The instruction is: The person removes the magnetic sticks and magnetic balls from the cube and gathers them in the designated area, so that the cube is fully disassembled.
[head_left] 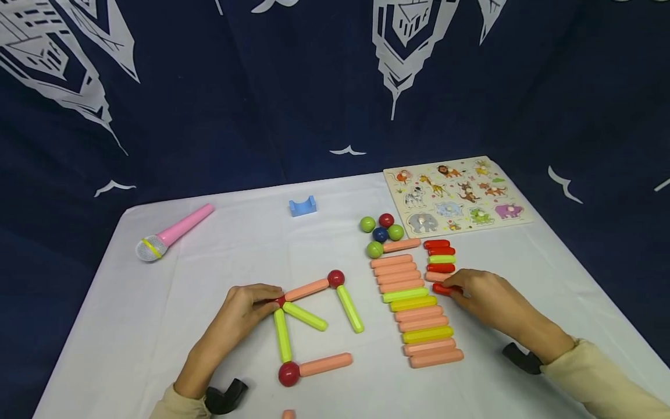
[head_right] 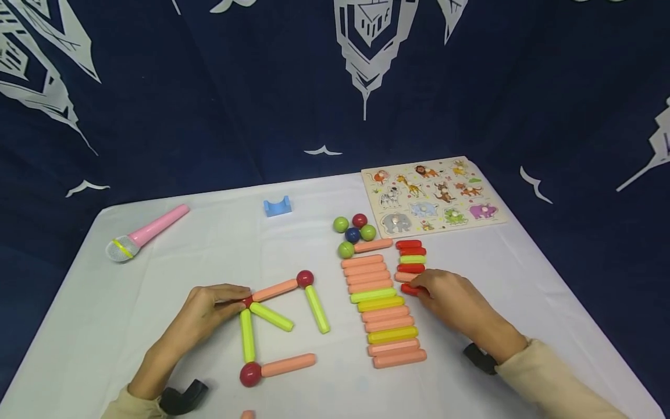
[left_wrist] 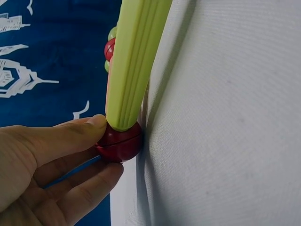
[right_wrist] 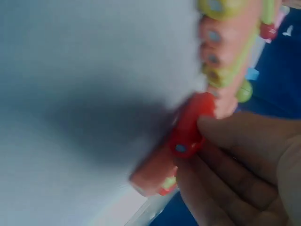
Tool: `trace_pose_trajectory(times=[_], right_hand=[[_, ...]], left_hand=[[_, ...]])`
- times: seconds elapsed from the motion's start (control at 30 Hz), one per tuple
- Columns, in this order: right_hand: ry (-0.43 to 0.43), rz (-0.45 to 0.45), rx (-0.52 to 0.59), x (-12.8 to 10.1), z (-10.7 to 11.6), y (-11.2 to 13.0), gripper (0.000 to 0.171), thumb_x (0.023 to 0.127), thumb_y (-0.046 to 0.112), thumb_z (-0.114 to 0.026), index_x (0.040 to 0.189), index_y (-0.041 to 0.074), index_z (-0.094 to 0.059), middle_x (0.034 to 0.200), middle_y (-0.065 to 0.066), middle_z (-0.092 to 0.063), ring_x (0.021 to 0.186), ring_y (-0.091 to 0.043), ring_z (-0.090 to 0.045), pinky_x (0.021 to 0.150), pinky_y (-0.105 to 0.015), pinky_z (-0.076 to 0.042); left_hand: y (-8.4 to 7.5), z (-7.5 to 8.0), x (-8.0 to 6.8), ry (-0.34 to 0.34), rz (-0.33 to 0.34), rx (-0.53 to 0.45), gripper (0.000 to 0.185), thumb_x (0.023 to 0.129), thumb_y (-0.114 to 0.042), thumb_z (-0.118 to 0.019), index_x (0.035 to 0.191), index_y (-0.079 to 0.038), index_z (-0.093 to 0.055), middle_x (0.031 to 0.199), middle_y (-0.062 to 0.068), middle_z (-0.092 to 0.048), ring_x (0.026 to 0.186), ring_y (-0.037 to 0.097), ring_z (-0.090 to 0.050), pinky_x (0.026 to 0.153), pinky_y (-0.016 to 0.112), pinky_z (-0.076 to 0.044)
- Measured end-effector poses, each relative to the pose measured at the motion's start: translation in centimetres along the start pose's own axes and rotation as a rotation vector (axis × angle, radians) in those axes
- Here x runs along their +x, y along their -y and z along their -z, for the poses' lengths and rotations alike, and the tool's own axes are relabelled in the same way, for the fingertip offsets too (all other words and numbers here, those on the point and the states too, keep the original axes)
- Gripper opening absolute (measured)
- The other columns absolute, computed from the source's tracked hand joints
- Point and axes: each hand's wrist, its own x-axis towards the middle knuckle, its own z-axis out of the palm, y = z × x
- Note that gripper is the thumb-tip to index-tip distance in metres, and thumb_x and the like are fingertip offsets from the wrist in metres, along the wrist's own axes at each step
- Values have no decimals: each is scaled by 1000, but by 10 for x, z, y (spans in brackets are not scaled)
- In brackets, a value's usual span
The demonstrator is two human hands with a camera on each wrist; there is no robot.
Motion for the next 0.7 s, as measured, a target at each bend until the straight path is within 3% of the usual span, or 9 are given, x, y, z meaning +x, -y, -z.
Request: trace_pose_trajectory(times=[0.13,0.23,0.37,0.53,0.7], right_hand=[[-38,3,-66,3,-7,1,27,80,8,-81,105,3,-74,98,-8,-71,90,-27,-65,81,-52,-57],[-91,6,-48,5,-4,15,27,80,6,-81,106,2,-73,99,-10,-70,90,-28,-65,81,-52,-57],[-116,33,57,17,0,60,26,82,8,-80,107,3,-74,101,-9,-72,91,-25,-67,80,-44,-59],[-54,98,203,43,-15,119,36,84,12,-79,116,0,-71,104,-8,-73,93,-20,-69,78,-33,-59],[-33,152,185,59,-39,148,42,82,13,-82,117,-5,-68,86,-8,-72,68,-13,-65,56,-22,-55]], left_hand=[[0,1,0,0,3,4,25,78,4,-79,103,1,-76,105,10,-73,100,25,-69,81,29,-58],[1,2,0,3,3,8,25,79,3,-79,103,0,-76,105,10,-73,100,25,-69,81,28,-58],[1,4,0,-5,10,10,25,79,4,-79,103,0,-76,105,10,-73,100,25,-69,80,29,-58],[2,5,-1,-2,17,-8,24,79,4,-78,103,0,-76,105,10,-73,101,26,-69,81,30,-58],[2,3,0,18,-2,-14,25,80,3,-78,104,0,-76,106,10,-73,102,25,-68,83,30,-58]])
